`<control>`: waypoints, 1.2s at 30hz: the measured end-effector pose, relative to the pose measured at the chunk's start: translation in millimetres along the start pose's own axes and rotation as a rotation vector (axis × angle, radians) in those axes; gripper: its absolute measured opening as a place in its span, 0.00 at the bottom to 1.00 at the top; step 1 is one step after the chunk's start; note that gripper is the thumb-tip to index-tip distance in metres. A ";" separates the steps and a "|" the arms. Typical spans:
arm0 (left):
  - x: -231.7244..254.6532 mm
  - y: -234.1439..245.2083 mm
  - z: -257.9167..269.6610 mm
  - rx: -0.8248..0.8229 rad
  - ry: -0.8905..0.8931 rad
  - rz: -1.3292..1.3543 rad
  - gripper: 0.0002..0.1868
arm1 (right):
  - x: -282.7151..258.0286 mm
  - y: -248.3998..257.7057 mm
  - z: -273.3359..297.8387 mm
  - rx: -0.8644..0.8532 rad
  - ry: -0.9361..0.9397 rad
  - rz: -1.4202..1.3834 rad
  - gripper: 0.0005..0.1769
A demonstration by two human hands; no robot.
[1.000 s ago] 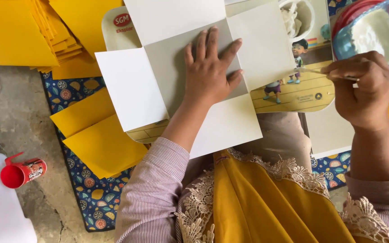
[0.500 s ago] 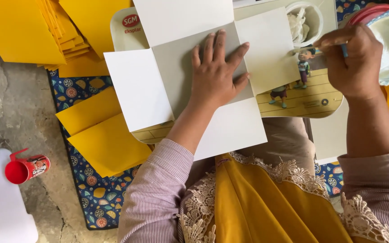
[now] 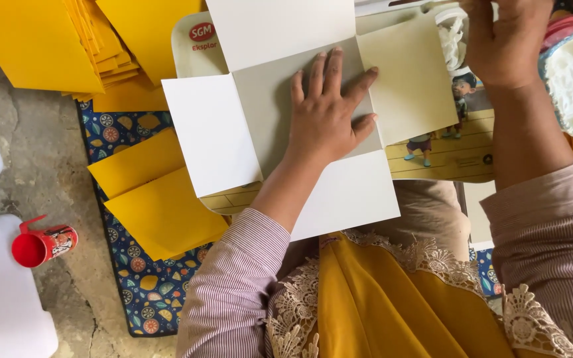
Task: The person sits on the floor and applies white glue with a small stick onto a white paper sheet, then presses the paper onto a yellow envelope folder on a children's tray, smoothing it with their hand, and repeats the process on additional sheets.
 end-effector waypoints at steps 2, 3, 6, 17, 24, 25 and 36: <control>-0.8 -1.2 0.7 0.014 -0.006 -0.018 0.36 | -11.9 10.6 -3.6 0.032 -0.116 0.000 0.12; -1.3 0.0 0.1 0.017 -0.005 -0.019 0.36 | -22.8 21.0 -0.7 0.033 -0.112 0.000 0.12; -0.5 0.2 0.0 0.015 -0.002 0.028 0.36 | -54.9 55.2 19.0 0.051 -0.099 0.040 0.15; -0.3 -4.6 3.7 -0.002 0.006 0.011 0.35 | -78.0 89.7 85.0 -0.102 -0.327 0.122 0.18; -0.4 -0.5 1.9 0.019 0.003 -0.003 0.35 | -53.6 65.2 74.6 -0.076 -0.314 0.063 0.19; 0.0 1.5 1.5 0.038 -0.003 0.000 0.35 | -47.6 63.5 74.5 -0.057 -0.260 0.083 0.20; 0.5 3.4 -0.3 0.024 -0.007 -0.016 0.35 | -13.3 20.9 12.8 0.094 -0.092 0.075 0.18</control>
Point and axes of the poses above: each hand's wrist, its own z-axis away from the middle knuckle, its own y-axis out of the back of the hand, x = y × z, the point moved 7 cm from there along -z, towards the middle knuckle, and after that the axes turned 13 degrees about x, right-handed, at the moved point
